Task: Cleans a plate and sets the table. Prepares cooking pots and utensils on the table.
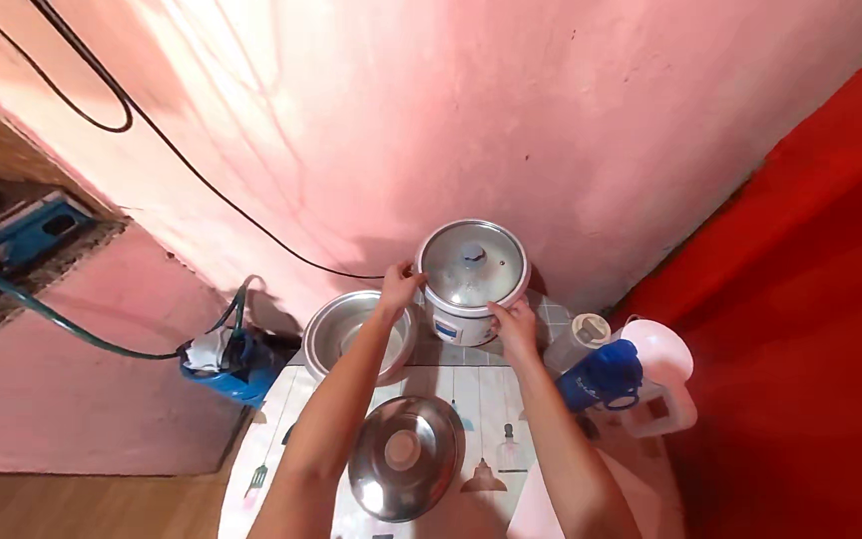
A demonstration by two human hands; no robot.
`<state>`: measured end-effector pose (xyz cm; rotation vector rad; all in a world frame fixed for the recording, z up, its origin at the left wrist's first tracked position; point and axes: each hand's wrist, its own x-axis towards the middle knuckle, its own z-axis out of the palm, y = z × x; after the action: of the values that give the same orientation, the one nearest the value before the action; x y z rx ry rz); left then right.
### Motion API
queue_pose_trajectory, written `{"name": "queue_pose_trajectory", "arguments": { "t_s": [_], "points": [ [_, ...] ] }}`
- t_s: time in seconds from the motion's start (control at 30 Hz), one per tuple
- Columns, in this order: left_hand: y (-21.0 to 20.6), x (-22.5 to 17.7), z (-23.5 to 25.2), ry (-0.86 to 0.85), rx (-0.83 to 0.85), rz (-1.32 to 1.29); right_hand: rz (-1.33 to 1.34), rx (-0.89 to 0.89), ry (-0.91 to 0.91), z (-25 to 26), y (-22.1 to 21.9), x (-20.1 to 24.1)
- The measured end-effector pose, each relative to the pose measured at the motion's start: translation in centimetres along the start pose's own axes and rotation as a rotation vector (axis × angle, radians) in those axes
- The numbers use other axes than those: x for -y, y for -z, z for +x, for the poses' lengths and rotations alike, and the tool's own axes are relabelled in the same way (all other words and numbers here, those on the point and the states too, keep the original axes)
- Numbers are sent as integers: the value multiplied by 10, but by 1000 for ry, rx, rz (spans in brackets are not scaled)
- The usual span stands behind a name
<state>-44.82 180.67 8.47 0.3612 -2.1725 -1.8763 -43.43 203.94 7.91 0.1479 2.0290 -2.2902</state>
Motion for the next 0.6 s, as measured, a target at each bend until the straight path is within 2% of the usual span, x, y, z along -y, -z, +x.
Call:
{"name": "queue_pose_trajectory", "arguments": {
  "t_s": [0.13,0.23,0.33,0.43,0.5,0.6],
  "points": [
    [12,-48,-37,-121,8,-117,312,90,82,-29,5,24],
    [27,-83,-85,-193,88,-82,454,117,177,-69,15,41],
    [45,-105,-131,-251,97,156,567,80,217,-116,31,42],
    [49,-121,-174,-509,19,435,684,103,308,-162,60,21],
    [32,-133,-202,-709,125,513,671,88,352,-195,78,8],
    [-15,-125,-240,-867,399,711,555,-42,312,-248,101,-7]
  ]
}}
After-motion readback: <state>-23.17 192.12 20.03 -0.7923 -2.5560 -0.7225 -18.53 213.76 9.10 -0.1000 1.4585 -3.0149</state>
